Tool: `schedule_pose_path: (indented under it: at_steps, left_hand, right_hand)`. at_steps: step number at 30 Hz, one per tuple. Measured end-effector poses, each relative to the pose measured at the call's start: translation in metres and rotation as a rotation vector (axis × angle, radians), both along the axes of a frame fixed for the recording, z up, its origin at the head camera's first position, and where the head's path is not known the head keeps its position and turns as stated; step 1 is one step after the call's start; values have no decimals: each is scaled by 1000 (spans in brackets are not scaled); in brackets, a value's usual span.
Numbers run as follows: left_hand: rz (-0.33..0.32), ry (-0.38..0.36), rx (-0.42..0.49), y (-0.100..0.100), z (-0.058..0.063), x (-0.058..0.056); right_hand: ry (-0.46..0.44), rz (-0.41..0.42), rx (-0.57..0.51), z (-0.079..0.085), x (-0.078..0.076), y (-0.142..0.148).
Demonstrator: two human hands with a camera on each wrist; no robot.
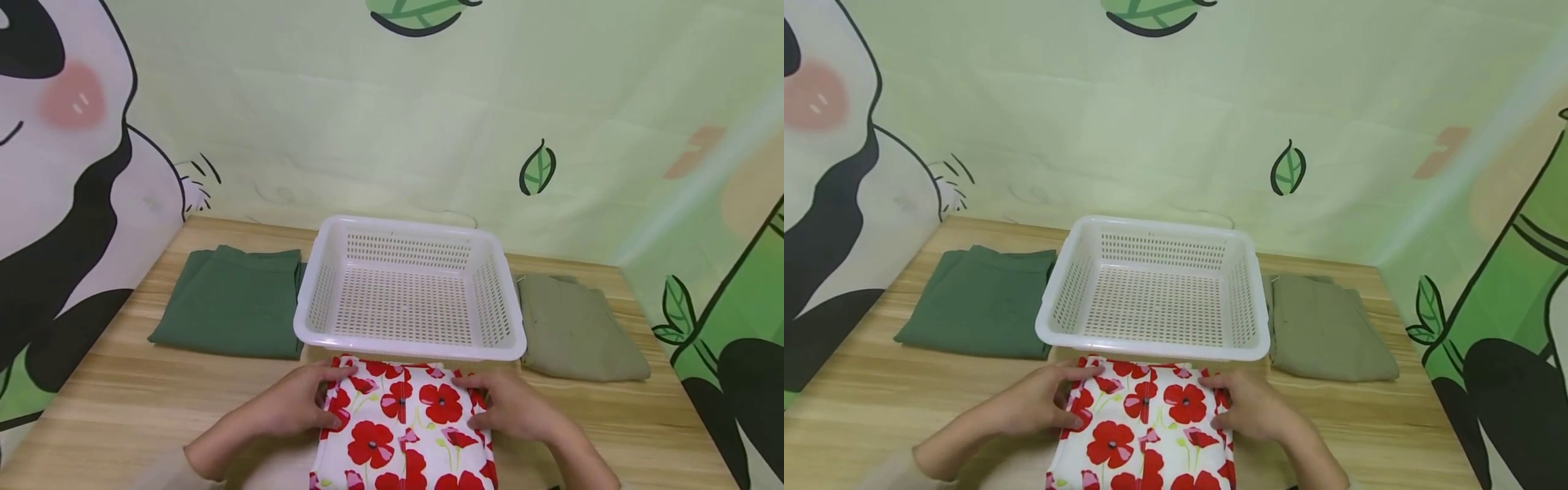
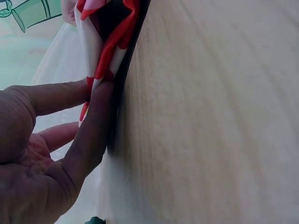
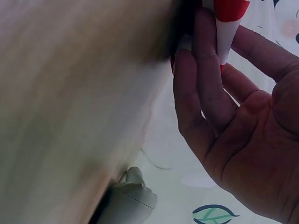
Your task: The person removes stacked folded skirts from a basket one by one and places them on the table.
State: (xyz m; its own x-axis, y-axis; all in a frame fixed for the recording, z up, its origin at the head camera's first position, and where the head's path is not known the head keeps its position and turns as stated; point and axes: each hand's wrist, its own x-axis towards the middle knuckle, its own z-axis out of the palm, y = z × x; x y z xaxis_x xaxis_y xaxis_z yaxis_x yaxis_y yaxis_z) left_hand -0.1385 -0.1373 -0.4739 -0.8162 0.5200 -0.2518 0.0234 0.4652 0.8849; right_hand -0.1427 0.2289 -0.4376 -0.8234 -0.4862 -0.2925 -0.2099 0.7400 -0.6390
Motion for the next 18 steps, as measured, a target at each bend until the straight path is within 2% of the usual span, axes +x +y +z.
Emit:
schedule_pose_path:
  at_steps: [6, 10, 18]
  left_hand:
    - [-2, 17, -11, 3, -1, -1]
    - [3, 23, -59, 4, 0, 0]
    - [12, 28, -124, 2, 1, 2]
  right_hand:
    - [-29, -55, 36, -4, -1, -2]
    - [-52, -89, 50, -5, -2, -3]
    - [-78, -105, 64, -6, -3, -2]
